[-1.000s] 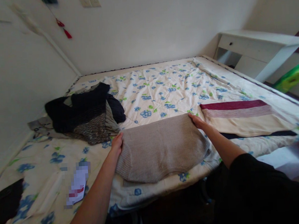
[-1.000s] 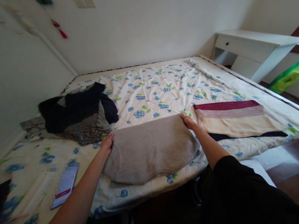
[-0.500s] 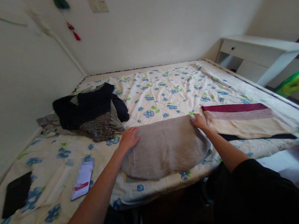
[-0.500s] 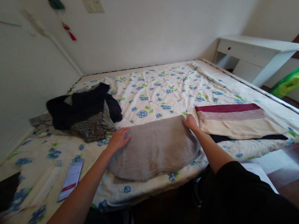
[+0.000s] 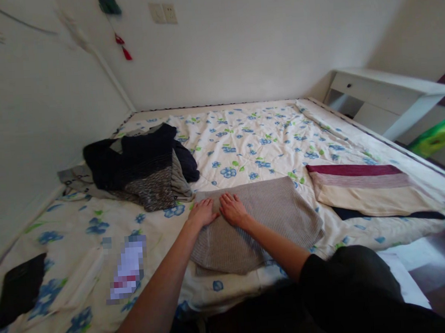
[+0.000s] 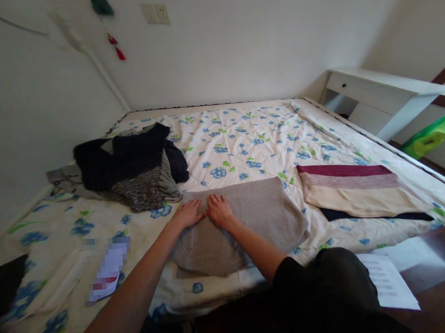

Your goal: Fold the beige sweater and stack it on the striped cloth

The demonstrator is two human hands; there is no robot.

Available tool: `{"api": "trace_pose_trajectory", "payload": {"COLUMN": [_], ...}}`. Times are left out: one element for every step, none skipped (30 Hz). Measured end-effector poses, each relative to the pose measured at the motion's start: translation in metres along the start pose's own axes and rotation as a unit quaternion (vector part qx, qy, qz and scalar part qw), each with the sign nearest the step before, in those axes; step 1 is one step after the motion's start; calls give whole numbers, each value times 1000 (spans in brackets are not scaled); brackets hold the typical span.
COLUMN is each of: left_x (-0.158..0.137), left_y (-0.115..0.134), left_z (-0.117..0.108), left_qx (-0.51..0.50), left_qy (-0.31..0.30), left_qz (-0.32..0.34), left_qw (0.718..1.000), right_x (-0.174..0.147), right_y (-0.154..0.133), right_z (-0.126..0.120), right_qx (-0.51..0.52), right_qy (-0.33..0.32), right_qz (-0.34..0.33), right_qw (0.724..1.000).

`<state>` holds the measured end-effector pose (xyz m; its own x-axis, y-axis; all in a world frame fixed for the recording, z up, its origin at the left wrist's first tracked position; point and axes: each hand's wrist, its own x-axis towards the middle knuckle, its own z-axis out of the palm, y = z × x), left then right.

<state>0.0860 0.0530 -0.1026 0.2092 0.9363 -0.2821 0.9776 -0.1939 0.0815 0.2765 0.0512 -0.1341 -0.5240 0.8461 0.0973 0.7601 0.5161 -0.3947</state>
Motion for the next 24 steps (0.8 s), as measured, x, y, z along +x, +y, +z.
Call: {"api": "trace_pose_trajectory", "payload": {"left_x": [1,1,2,3,4,5,5,6,6,6,6,7,7,7,8,9,10,11,12,13,13,14,14,15], "left_y": [-2,-4,-5,-6,-7,-7,-7,-7,-6,-6,-6,-6,-6,-6,-7,-8,-9,-10,-11,-12,-12,-12,-12,-12], "left_z": [1,3,4,4,5,5,5,5,5,5,5,4,4,3,3,2,2,1,1,0,0,0,-1,-1], "left_qx": [-1,-3,-7,-13,-19,-26,-32,-36,-41,-45,-50,-54,-57,-58,-59,-61,-66,-75,-88,-103,-119,-134,-145,-152], "left_qy": [1,2,1,-1,-4,-6,-7,-7,-6,-4,-1,0,0,-2,-4,-6,-6,-4,0,6,13,20,25,29], "left_qz": [1,3,4,3,0,-2,-3,-6,-7,-8,-9,-10,-10,-11,-11,-11,-10,-9,-7,-7,-7,-7,-10,-12], "left_qw": [1000,1000,1000,1000,1000,1000,999,999,999,999,999,998,998,998,998,998,998,997,996,995,993,991,989,988], "right_x": [5,8,9,7,4,-1,-8,-15,-22,-30,-37,-44,-50,-56,-61,-66,-70,-75,-78,-82,-86,-89,-93,-96], "right_y": [-5,-7,-6,-2,3,11,20,29,39,50,60,70,81,91,101,112,123,134,145,156,167,178,188,198], "right_z": [4,6,6,5,1,-3,-8,-13,-19,-24,-29,-34,-38,-42,-46,-50,-54,-58,-61,-65,-69,-72,-75,-78], "right_qx": [-8,-14,-18,-19,-18,-16,-13,-11,-9,-9,-9,-9,-10,-12,-13,-15,-16,-16,-16,-16,-16,-16,-16,-18], "right_qy": [1,3,3,2,0,-2,-2,-3,-3,-4,-6,-7,-7,-7,-7,-5,-2,1,4,7,9,10,11,12], "right_qz": [10,18,20,18,14,14,20,29,42,53,63,71,79,89,101,114,125,135,144,152,162,174,188,201], "right_qw": [1000,1000,1000,1000,1000,1000,1000,1000,999,999,998,997,997,996,995,993,992,991,989,988,987,985,982,979]}}
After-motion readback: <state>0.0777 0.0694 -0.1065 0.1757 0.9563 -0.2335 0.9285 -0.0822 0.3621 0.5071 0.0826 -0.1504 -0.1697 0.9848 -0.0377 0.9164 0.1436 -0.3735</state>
